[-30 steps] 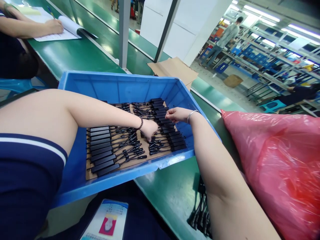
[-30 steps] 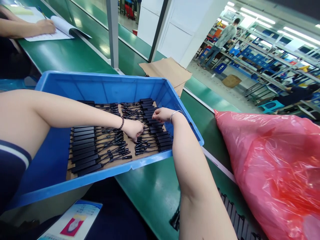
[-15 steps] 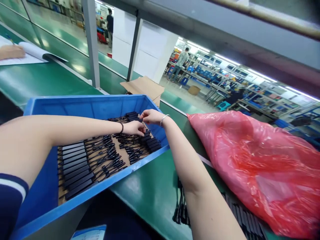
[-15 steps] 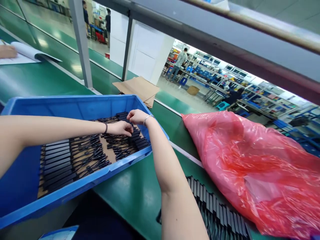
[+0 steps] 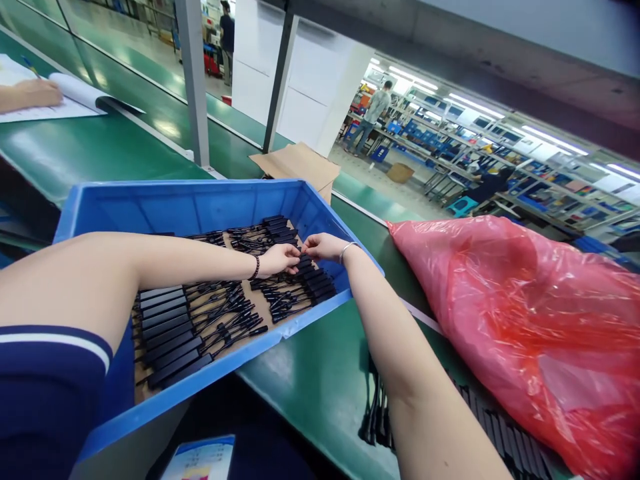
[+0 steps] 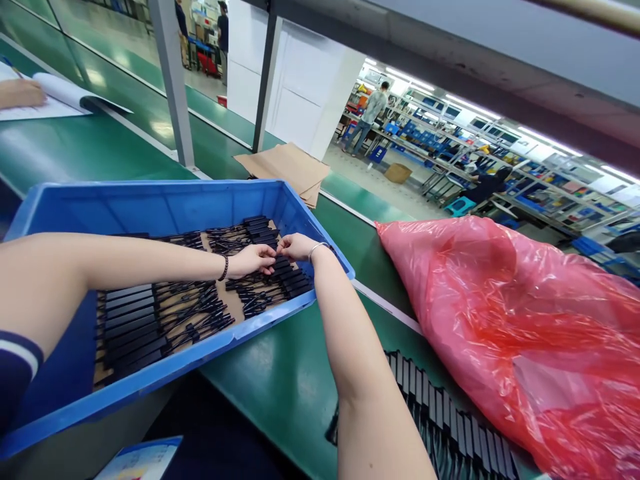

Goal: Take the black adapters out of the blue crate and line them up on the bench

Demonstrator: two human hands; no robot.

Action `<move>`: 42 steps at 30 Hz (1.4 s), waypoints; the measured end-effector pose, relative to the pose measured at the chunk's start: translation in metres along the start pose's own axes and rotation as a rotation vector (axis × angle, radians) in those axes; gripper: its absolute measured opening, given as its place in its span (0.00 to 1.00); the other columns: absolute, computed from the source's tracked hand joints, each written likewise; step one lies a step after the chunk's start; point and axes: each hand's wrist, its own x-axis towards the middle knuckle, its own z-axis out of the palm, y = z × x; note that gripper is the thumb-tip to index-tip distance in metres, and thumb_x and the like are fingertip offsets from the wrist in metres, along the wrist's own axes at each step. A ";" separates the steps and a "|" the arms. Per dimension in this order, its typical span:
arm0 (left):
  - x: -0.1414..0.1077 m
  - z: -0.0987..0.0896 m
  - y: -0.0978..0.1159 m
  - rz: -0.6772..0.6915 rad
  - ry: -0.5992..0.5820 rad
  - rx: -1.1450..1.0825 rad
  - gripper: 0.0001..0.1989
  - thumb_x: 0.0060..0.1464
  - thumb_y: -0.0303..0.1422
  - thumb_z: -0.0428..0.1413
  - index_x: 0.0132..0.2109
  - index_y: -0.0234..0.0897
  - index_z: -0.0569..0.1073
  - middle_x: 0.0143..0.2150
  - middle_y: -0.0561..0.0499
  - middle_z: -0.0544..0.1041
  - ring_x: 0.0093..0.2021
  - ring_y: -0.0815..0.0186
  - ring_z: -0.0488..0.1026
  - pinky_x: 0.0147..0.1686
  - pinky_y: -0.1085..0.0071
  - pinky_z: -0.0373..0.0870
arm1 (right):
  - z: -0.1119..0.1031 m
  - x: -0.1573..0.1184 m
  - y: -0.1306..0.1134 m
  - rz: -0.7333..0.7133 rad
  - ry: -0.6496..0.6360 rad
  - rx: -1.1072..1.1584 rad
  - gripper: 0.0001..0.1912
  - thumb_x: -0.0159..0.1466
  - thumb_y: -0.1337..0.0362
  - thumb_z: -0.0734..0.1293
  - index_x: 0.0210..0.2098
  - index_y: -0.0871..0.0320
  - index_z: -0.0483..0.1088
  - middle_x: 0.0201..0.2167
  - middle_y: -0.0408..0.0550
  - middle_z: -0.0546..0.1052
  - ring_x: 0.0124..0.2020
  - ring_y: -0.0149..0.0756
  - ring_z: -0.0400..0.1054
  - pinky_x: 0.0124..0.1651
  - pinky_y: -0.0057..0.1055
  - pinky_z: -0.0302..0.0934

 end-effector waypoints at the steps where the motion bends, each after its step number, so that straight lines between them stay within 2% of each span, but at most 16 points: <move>1: -0.001 0.001 0.002 0.000 0.004 -0.004 0.05 0.51 0.20 0.53 0.36 0.30 0.65 0.26 0.53 0.70 0.23 0.72 0.72 0.26 0.76 0.71 | 0.000 -0.001 -0.002 -0.002 -0.017 0.023 0.07 0.56 0.78 0.60 0.29 0.62 0.65 0.18 0.38 0.66 0.19 0.22 0.59 0.24 0.19 0.59; 4: -0.004 0.004 0.007 -0.003 0.022 -0.014 0.04 0.51 0.19 0.52 0.34 0.29 0.66 0.26 0.53 0.70 0.22 0.73 0.72 0.26 0.77 0.71 | 0.002 -0.003 -0.007 -0.004 -0.044 0.069 0.07 0.54 0.79 0.62 0.28 0.63 0.67 0.20 0.39 0.68 0.20 0.21 0.60 0.26 0.19 0.60; 8: -0.007 0.007 0.011 -0.017 0.046 -0.021 0.04 0.51 0.20 0.53 0.34 0.30 0.65 0.24 0.54 0.69 0.21 0.73 0.71 0.25 0.76 0.71 | 0.004 -0.006 -0.011 0.022 -0.020 0.028 0.06 0.52 0.78 0.64 0.28 0.62 0.66 0.20 0.39 0.69 0.20 0.23 0.62 0.25 0.20 0.61; 16: -0.006 0.007 0.011 -0.033 0.056 -0.010 0.02 0.52 0.23 0.54 0.32 0.30 0.66 0.23 0.55 0.68 0.21 0.73 0.71 0.26 0.76 0.70 | 0.003 -0.005 -0.003 0.020 -0.018 -0.049 0.04 0.54 0.74 0.64 0.25 0.62 0.65 0.16 0.40 0.68 0.20 0.25 0.63 0.26 0.22 0.62; 21: -0.008 0.008 0.013 -0.044 0.068 -0.010 0.02 0.50 0.24 0.56 0.31 0.29 0.68 0.25 0.53 0.69 0.22 0.74 0.70 0.27 0.76 0.68 | 0.003 -0.003 -0.006 0.009 -0.088 -0.276 0.05 0.55 0.70 0.63 0.22 0.61 0.64 0.16 0.42 0.68 0.20 0.27 0.63 0.25 0.22 0.59; 28: -0.006 0.007 0.010 -0.038 0.042 0.015 0.05 0.42 0.24 0.61 0.29 0.29 0.72 0.24 0.54 0.71 0.23 0.75 0.66 0.31 0.75 0.67 | 0.007 -0.008 -0.016 0.032 -0.164 -0.522 0.09 0.56 0.69 0.60 0.20 0.62 0.64 0.18 0.46 0.69 0.22 0.30 0.65 0.29 0.25 0.59; 34: -0.005 0.004 0.002 0.025 0.052 0.008 0.09 0.39 0.27 0.63 0.31 0.29 0.72 0.25 0.54 0.72 0.26 0.73 0.67 0.33 0.74 0.66 | 0.009 -0.010 -0.017 0.079 -0.180 -0.476 0.07 0.55 0.73 0.60 0.22 0.62 0.64 0.18 0.44 0.68 0.20 0.29 0.63 0.28 0.25 0.59; 42: -0.005 0.006 -0.007 0.065 0.092 -0.080 0.06 0.45 0.25 0.59 0.33 0.29 0.69 0.27 0.54 0.71 0.28 0.75 0.69 0.35 0.75 0.68 | 0.009 -0.007 -0.010 0.087 -0.133 -0.332 0.08 0.57 0.72 0.60 0.21 0.61 0.63 0.18 0.44 0.67 0.19 0.27 0.62 0.28 0.25 0.59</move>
